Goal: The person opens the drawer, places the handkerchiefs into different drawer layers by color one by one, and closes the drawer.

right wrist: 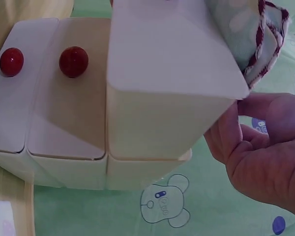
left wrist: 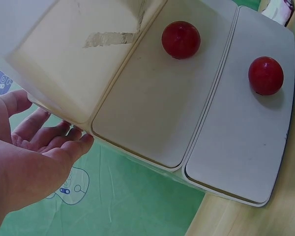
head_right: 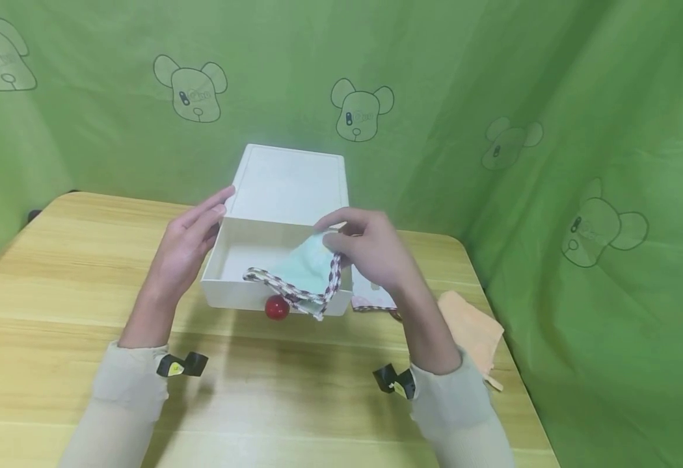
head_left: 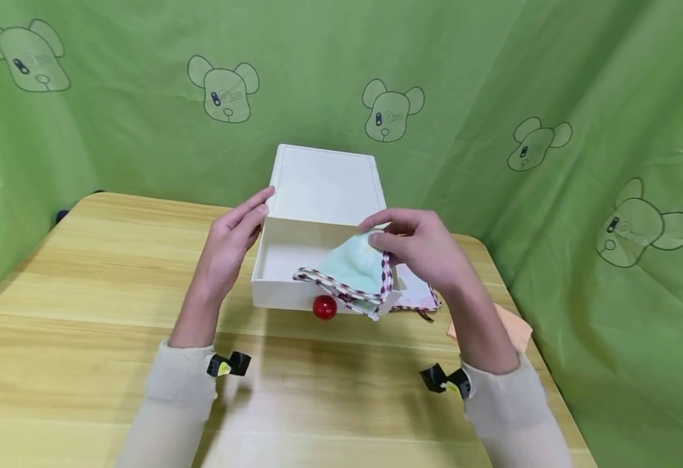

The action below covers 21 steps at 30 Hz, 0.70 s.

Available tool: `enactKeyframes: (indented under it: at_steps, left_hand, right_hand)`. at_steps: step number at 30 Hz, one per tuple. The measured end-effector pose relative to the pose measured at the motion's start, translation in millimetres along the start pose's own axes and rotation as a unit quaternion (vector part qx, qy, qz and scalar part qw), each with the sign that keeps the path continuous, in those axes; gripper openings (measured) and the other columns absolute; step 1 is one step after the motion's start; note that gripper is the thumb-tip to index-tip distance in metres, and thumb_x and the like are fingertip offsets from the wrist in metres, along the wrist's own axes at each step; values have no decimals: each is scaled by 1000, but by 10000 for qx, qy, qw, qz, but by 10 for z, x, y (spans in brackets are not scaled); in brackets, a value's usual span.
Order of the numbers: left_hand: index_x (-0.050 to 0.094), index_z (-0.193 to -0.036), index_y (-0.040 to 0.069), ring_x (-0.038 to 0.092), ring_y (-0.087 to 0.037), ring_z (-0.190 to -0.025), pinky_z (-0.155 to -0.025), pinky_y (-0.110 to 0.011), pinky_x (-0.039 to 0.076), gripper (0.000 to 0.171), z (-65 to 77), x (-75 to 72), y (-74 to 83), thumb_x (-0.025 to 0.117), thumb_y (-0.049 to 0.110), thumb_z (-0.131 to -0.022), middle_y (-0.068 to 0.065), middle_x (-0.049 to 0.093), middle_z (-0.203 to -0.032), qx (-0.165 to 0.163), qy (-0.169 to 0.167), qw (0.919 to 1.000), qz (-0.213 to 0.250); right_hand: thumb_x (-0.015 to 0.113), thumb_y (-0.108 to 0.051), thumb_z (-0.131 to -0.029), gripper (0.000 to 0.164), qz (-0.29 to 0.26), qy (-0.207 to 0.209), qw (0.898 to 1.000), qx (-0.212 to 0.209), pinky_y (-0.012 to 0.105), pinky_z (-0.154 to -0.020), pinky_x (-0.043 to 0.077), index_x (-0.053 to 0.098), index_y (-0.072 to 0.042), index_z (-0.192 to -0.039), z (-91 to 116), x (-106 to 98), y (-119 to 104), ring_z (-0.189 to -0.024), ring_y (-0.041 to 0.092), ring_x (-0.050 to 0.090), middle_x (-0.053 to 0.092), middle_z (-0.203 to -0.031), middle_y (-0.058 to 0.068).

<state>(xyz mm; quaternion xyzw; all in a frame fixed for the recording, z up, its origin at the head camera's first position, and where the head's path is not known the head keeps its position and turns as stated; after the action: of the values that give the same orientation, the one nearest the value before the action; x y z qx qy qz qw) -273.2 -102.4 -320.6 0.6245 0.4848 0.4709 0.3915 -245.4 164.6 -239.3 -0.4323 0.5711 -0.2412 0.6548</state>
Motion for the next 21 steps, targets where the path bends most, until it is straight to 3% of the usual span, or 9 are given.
enactKeyframes:
  at_steps: [6, 9, 11, 14, 18, 21]
  left_hand:
    - [59, -144, 18, 42, -14, -146, -121, -33, 35, 41, 0, 3, -7, 59, 28, -104, 2, 48, -157, -15, 6, 10000, 11]
    - [59, -144, 17, 42, -14, -146, -121, -33, 35, 41, 1, 2, -8, 59, 28, -104, 2, 48, -157, -7, 5, 10000, 3]
    - [59, -144, 18, 42, -14, -146, -122, -34, 34, 41, -1, 1, -6, 59, 29, -104, 2, 48, -157, 7, 7, 10000, -9]
    - [60, -143, 18, 42, -15, -146, -122, -37, 34, 41, -4, 0, -3, 60, 29, -104, 1, 48, -157, 34, 8, 10000, -4]
    - [59, -143, 17, 43, -15, -146, -123, -39, 33, 41, -7, 1, -3, 60, 29, -104, 1, 49, -157, 46, -4, 10000, 45]
    - [59, -144, 17, 42, -15, -146, -123, -38, 33, 41, -6, -1, -8, 59, 28, -104, 2, 49, -156, 30, -5, 10000, 55]
  right_hand:
    - [63, -16, -100, 19, -275, 585, 9979, -10, 26, -79, 60, 75, -7, -111, -36, -28, 63, -88, 18, 64, 68, -104, 10]
    - [64, -18, -100, 20, -131, 581, 9982, -3, 26, -82, 60, 73, -7, -114, -8, -23, 73, -92, 19, 64, 68, -106, 9]
    - [65, -18, -100, 22, 42, 329, 9994, -44, 28, -84, 60, 72, -7, -118, 22, -18, 51, -92, 19, 66, 69, -106, 10]
    - [66, -16, -99, 30, 350, -364, 9987, -87, 31, -88, 58, 68, -8, -127, 83, -29, 5, -92, 20, 68, 70, -104, 12]
    - [66, -11, -98, 42, 691, -1218, 9901, -78, 30, -93, 55, 60, -12, -139, 167, -76, -20, -102, 20, 67, 71, -110, 10]
    - [67, -6, -96, 48, 684, -1436, 9873, -56, 28, -93, 56, 58, -12, -142, 188, -102, -7, -107, 21, 67, 70, -115, 10]
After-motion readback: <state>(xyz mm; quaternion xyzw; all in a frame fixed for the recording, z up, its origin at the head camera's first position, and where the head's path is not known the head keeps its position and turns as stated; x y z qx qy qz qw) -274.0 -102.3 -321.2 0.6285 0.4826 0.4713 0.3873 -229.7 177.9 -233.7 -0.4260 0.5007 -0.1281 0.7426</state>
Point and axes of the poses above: each hand's wrist, its own z-axis away from the middle knuckle, its own x-axis out of the palm, y = z × x, the point moved 6 cm from there along -z, towards the middle knuckle
